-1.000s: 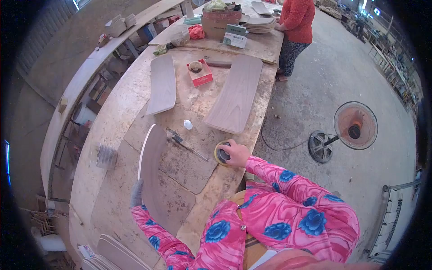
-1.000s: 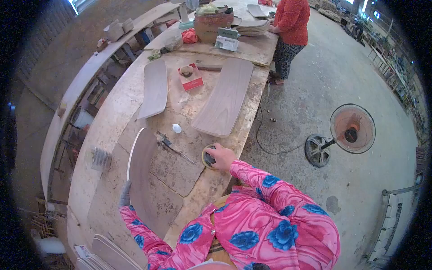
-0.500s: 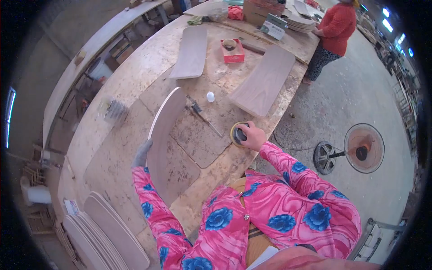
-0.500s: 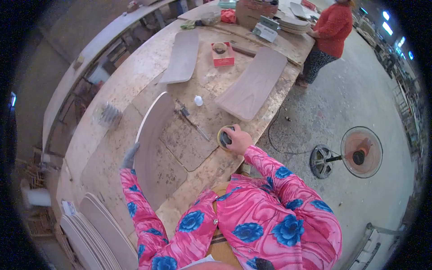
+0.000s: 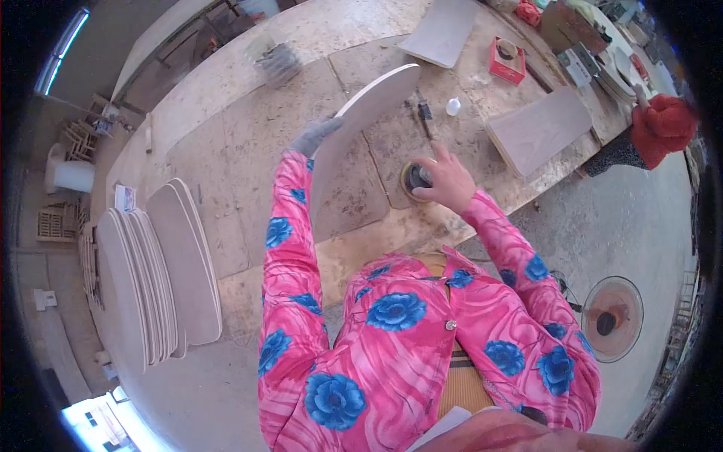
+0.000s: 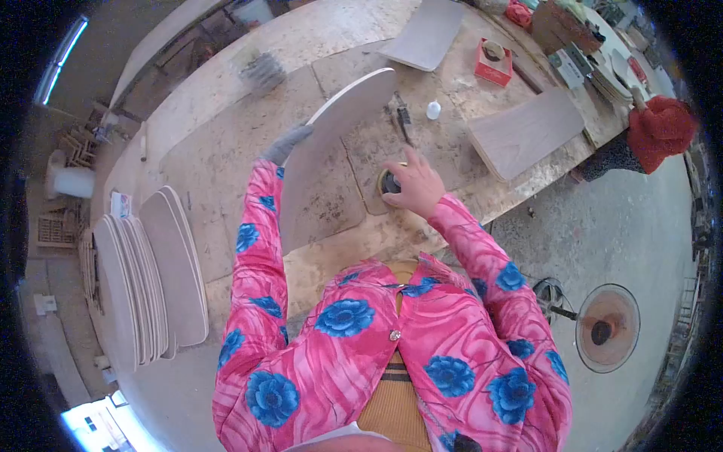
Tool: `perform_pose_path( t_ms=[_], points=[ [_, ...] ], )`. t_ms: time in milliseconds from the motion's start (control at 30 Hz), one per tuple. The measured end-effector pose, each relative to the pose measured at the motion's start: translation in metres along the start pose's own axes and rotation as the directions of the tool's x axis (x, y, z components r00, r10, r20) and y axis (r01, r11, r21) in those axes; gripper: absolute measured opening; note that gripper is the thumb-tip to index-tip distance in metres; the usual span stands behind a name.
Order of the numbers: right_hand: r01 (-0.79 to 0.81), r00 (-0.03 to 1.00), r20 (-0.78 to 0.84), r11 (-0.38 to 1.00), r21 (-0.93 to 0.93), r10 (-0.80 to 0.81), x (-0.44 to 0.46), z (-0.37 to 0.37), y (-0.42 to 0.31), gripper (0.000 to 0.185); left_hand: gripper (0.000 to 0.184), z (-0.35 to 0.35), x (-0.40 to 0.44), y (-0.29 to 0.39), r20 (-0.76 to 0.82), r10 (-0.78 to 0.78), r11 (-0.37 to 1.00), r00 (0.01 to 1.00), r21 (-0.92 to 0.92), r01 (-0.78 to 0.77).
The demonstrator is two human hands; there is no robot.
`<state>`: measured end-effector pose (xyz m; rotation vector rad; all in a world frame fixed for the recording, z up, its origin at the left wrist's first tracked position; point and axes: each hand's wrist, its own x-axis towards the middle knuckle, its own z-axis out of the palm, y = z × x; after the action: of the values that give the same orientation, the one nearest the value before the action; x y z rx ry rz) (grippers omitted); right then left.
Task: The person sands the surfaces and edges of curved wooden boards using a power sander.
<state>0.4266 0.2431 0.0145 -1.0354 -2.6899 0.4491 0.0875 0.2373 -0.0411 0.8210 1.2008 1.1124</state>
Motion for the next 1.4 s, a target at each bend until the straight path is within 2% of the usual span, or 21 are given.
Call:
perform_pose_path(
  t_ms=[67, 133, 167, 233, 300, 367, 433, 500, 533, 600, 633, 700, 800, 867, 1000, 1067, 1133, 1200, 1267, 1300, 1400],
  points=[
    [0.251, 0.936, 0.131, 0.88, 0.403, -0.327, 0.01, -0.041, -0.028, 0.037, 0.062, -0.001, 0.0, 0.002, 0.049, 0.006, 1.0, 0.999, -0.016, -0.005],
    [0.281, 0.797, 0.211, 0.658, 0.699, -0.565, 0.001, -0.102, -0.078, 0.027, 0.061, -0.001, -0.002, 0.005, 0.04, -0.025, 1.0, 0.999, 0.008, 0.024],
    [0.367, 0.663, 0.115, 0.455, 0.811, -0.74, -0.008, -0.12, -0.093, 0.024, 0.061, -0.001, -0.002, 0.005, 0.032, -0.057, 0.998, 0.998, 0.029, 0.056],
    [0.274, 0.292, -0.106, -0.023, 0.962, -0.95, -0.017, -0.15, -0.125, 0.026, 0.061, 0.001, -0.005, 0.008, 0.039, -0.074, 0.997, 0.996, 0.002, 0.074],
    [0.174, 0.157, -0.178, -0.151, 0.973, -0.971, -0.032, -0.167, -0.142, 0.024, 0.06, 0.003, -0.009, 0.01, 0.055, -0.092, 0.995, 0.994, -0.028, 0.094],
    [0.183, 0.14, -0.198, -0.172, 0.968, -0.97, -0.029, -0.172, -0.15, 0.025, 0.047, 0.007, -0.013, 0.016, 0.044, -0.13, 0.984, 0.991, -0.118, 0.134],
    [0.195, 0.113, -0.22, -0.196, 0.961, -0.969, -0.03, -0.172, -0.152, 0.026, 0.05, 0.011, -0.015, 0.02, 0.048, -0.104, 0.99, 0.993, -0.092, 0.109],
    [0.156, 0.181, -0.237, -0.211, 0.965, -0.954, -0.04, -0.166, -0.153, 0.029, 0.053, 0.016, -0.021, 0.021, 0.052, -0.076, 0.995, 0.996, -0.067, 0.079],
    [0.169, 0.179, -0.231, -0.202, 0.965, -0.956, -0.044, -0.163, -0.154, 0.029, 0.052, 0.015, -0.023, 0.021, 0.033, -0.086, 0.993, 0.996, -0.076, 0.089],
    [0.124, 0.273, -0.35, -0.328, 0.937, -0.896, -0.049, -0.159, -0.157, 0.032, 0.051, 0.012, -0.019, 0.02, 0.032, -0.072, 0.994, 0.997, -0.08, 0.074],
    [0.143, 0.273, -0.342, -0.314, 0.939, -0.899, -0.049, -0.158, -0.156, 0.032, 0.05, 0.007, -0.015, 0.016, 0.027, -0.098, 0.991, 0.995, -0.087, 0.1],
    [0.098, 0.224, -0.437, -0.426, 0.899, -0.871, -0.05, -0.158, -0.155, 0.03, 0.049, 0.007, -0.014, 0.014, 0.039, -0.123, 0.988, 0.992, -0.086, 0.126],
    [0.095, 0.238, -0.445, -0.435, 0.895, -0.863, -0.052, -0.163, -0.15, 0.03, 0.046, 0.022, -0.027, 0.025, 0.035, -0.122, 0.982, 0.992, -0.141, 0.125],
    [0.076, 0.231, -0.467, -0.463, 0.883, -0.853, -0.05, -0.163, -0.148, 0.029, 0.045, 0.029, -0.03, 0.03, -0.025, -0.151, 0.973, 0.988, -0.179, 0.144],
    [0.031, 0.238, -0.51, -0.518, 0.855, -0.827, -0.052, -0.163, -0.145, 0.03, 0.047, 0.011, -0.018, 0.017, 0.001, -0.18, 0.98, 0.984, -0.089, 0.179],
    [0.058, 0.236, -0.507, -0.509, 0.859, -0.829, -0.053, -0.164, -0.143, 0.031, 0.047, 0.004, -0.013, 0.008, -0.064, -0.139, 0.985, 0.988, -0.113, 0.132],
    [0.108, 0.235, -0.49, -0.478, 0.871, -0.84, -0.052, -0.168, -0.138, 0.032, 0.043, -0.013, -0.003, -0.001, -0.005, -0.105, 0.994, 0.994, -0.012, 0.105],
    [0.13, 0.228, -0.532, -0.516, 0.847, -0.816, -0.05, -0.169, -0.133, 0.035, 0.039, -0.003, -0.008, 0.005, -0.015, -0.063, 0.998, 0.998, -0.024, 0.063],
    [0.222, 0.215, -0.523, -0.48, 0.849, -0.825, -0.045, -0.173, -0.12, 0.034, 0.037, 0.012, -0.022, 0.016, -0.033, -0.16, 0.975, 0.987, -0.159, 0.153],
    [0.278, 0.197, -0.52, -0.461, 0.843, -0.831, -0.042, -0.176, -0.115, 0.034, 0.037, 0.009, -0.022, 0.015, -0.014, -0.158, 0.977, 0.987, -0.147, 0.154],
    [0.401, 0.236, -0.526, -0.411, 0.819, -0.817, -0.043, -0.187, -0.096, 0.033, 0.036, 0.007, -0.018, 0.015, 0.03, -0.193, 0.959, 0.981, -0.206, 0.195]
  ],
)
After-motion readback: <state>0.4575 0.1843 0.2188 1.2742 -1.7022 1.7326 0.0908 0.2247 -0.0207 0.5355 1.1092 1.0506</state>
